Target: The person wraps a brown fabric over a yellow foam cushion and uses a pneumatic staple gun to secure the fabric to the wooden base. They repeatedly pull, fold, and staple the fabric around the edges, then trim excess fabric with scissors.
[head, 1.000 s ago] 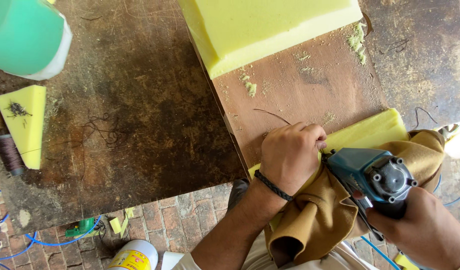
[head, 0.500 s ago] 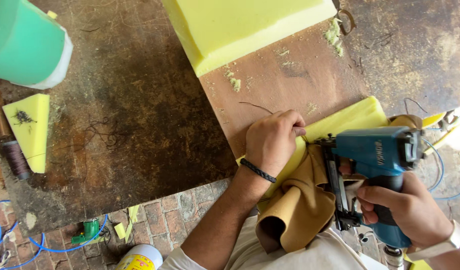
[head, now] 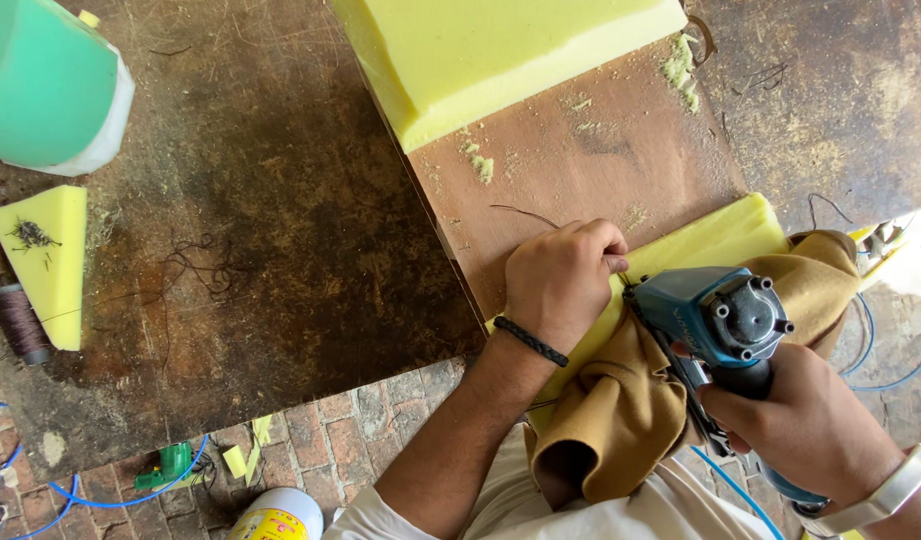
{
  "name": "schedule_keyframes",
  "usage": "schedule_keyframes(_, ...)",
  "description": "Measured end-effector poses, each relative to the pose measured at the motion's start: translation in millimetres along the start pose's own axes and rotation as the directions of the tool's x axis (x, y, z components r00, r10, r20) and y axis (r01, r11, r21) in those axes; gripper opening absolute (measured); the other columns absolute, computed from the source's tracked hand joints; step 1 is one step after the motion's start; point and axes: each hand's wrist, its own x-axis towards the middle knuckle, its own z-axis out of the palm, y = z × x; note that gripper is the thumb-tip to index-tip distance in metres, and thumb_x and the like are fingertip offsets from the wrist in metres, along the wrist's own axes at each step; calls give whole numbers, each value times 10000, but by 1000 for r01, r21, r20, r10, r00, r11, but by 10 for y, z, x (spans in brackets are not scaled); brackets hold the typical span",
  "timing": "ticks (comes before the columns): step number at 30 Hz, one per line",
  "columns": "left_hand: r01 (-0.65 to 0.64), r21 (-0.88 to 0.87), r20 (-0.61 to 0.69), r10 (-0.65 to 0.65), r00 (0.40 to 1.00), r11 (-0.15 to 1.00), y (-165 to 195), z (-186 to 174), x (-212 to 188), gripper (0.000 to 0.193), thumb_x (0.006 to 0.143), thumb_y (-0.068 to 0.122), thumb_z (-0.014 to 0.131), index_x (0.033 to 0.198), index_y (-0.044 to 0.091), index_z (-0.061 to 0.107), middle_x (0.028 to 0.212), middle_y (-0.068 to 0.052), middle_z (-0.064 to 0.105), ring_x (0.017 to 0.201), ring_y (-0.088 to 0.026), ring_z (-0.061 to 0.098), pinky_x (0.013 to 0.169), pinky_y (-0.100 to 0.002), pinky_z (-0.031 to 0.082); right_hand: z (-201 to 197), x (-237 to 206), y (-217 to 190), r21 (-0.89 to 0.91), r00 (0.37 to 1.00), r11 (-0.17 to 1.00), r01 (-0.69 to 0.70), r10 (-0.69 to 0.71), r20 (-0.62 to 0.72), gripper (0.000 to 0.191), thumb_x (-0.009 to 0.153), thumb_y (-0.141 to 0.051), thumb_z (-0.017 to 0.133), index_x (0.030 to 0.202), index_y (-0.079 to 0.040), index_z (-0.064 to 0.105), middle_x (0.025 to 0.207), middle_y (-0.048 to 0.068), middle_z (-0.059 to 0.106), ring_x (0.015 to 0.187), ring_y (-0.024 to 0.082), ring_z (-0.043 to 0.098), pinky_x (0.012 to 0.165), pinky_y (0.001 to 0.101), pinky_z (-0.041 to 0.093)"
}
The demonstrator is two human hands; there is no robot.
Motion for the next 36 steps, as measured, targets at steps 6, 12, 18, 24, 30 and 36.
schedule_keyframes(6,-2,-8,8,2,1000,1000,-26,18,-17,114,894,253,737,868,149,697,829,-20,738,737,-229,716,669,-388,544,26,75,100,85,999,996,30,-33,31,210,853,-168,795,771,3,703,637,125,656,518,222,650,520,397,570)
schedule_keyframes(12,18,-10,15,-18,1000,1000,-33,-29,-5,96,899,243,738,891,155,698,845,-18,735,760,-225,718,679,-379,554,-30,332,442,254,993,967,1,-30,111,205,870,-103,794,904,64,681,671,178,651,514,246,604,514,395,527)
schedule_keyframes(18,35,-2,55,-34,998,999,-72,-45,33,99,876,257,749,888,171,701,881,-12,745,774,-225,729,673,-372,567,-78,435,868,706,970,670,230,-212,-115,296,840,-138,777,1067,3,650,727,186,657,574,282,644,553,423,549)
schedule_keyframes(24,-2,21,97,0,995,1000,-13,-114,100,90,892,244,746,923,166,714,903,-22,757,788,-233,736,664,-378,567,-666,902,1200,664,904,614,426,-309,-294,463,822,-210,763,1240,-61,631,803,192,680,654,318,682,613,453,564)
schedule_keyframes(30,-94,274,241,27,970,957,167,-195,113,133,898,211,727,1000,126,740,946,-99,733,858,-318,700,739,-440,540,-1402,1947,1101,178,862,868,463,-394,-318,643,804,-281,749,1413,-125,612,879,199,702,735,354,721,673,484,579)
schedule_keyframes(36,114,668,150,-283,947,735,247,33,257,126,873,79,639,963,114,721,927,-60,728,911,-257,705,856,-431,548,-1534,2649,604,-338,720,806,486,-588,-368,875,828,-346,764,1619,-307,393,1277,258,670,1086,474,677,932,540,552)
